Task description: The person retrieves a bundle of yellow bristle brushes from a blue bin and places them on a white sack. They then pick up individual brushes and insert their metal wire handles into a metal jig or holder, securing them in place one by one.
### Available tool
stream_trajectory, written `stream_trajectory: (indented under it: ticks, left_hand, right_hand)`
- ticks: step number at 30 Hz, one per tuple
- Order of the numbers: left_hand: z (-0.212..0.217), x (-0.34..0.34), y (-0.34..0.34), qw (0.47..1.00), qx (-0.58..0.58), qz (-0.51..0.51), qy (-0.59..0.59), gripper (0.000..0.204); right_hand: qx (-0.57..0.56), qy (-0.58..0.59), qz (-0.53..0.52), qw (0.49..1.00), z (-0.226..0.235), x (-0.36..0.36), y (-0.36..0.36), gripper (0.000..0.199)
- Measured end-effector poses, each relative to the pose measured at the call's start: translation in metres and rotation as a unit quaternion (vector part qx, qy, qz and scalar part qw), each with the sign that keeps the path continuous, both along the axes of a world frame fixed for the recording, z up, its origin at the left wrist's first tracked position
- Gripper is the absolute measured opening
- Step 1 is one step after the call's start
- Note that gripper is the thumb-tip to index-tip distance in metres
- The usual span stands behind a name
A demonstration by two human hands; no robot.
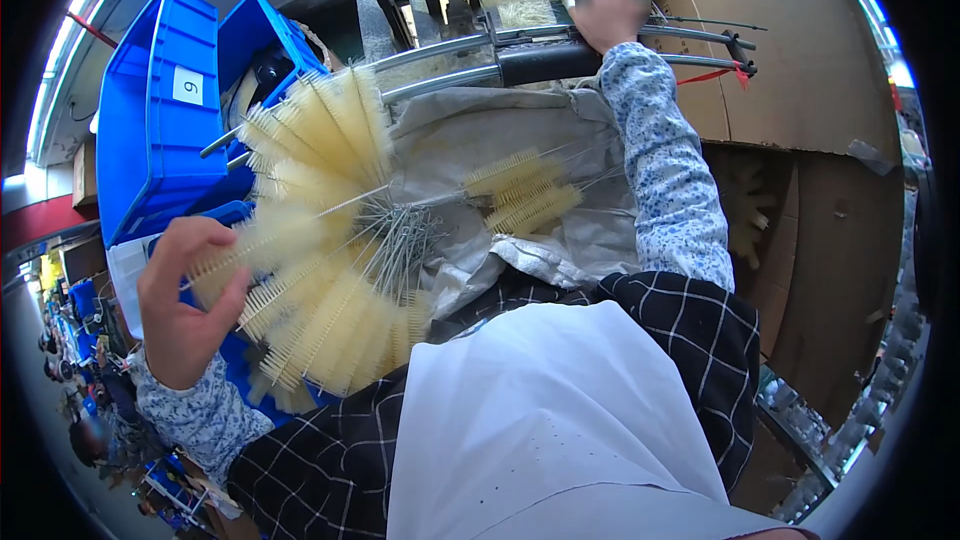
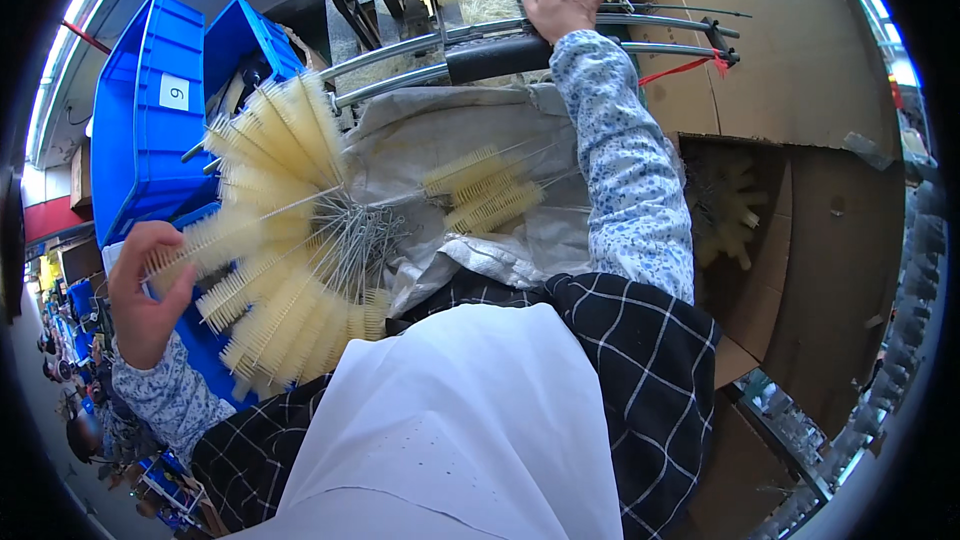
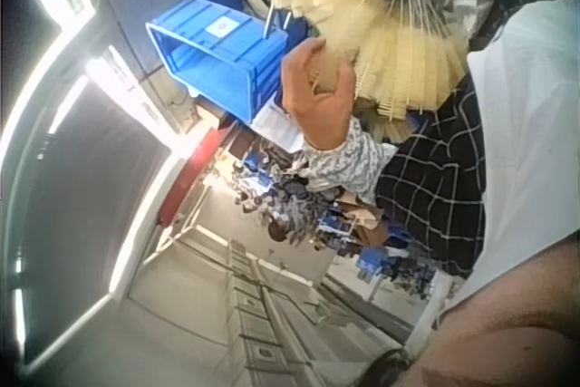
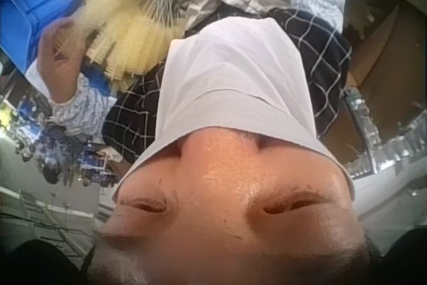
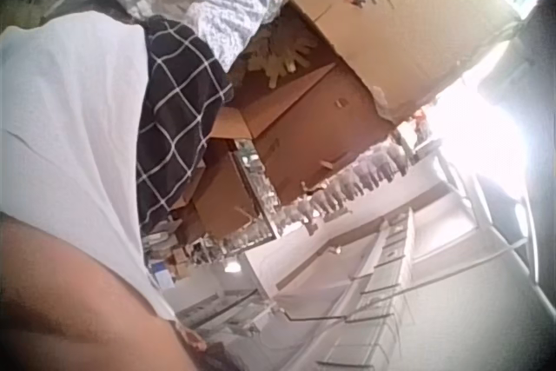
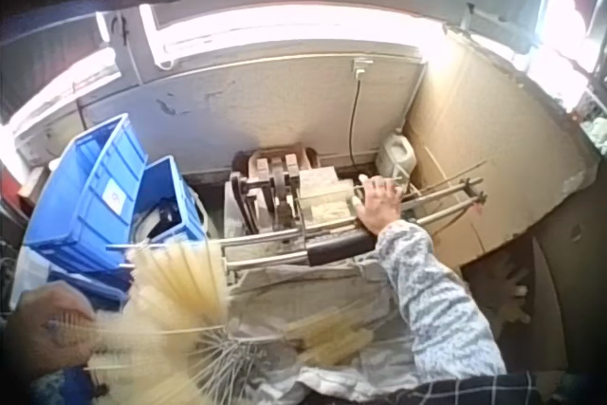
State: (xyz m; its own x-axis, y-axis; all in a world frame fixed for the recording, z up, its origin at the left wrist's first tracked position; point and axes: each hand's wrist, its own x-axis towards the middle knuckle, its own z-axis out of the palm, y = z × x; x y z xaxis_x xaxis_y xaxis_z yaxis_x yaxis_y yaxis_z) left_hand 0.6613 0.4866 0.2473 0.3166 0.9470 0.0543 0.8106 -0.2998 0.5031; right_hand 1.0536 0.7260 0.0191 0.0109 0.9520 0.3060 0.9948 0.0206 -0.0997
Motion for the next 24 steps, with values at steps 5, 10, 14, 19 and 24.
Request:
stream_trajectory:
  ticks: [5, 10, 14, 19, 24]
  left_hand:
    - [0.005, 0.002, 0.005, 0.996, -0.010, 0.022, -0.091, 0.029]
    - [0.008, 0.003, 0.004, 0.995, 0.006, 0.047, -0.086, 0.028]
    - [0.005, 0.001, 0.005, 0.994, 0.006, 0.052, -0.098, 0.028]
    - [0.005, 0.007, 0.010, 0.994, -0.007, 0.042, -0.103, 0.028]
    - [0.000, 0.024, 0.023, 0.996, -0.012, 0.014, -0.092, 0.027]
  right_hand:
    - [0.040, 0.098, 0.040, 0.994, -0.016, 0.006, 0.004, 0.034]
    - [0.075, 0.097, 0.082, 0.989, -0.025, -0.022, 0.008, 0.032]
    - [0.086, 0.081, 0.073, 0.990, -0.020, -0.055, -0.003, 0.025]
    - [0.033, 0.088, 0.067, 0.993, -0.010, -0.110, -0.012, 0.021]
    - [0.018, 0.084, 0.062, 0.994, -0.004, -0.139, -0.018, 0.021]
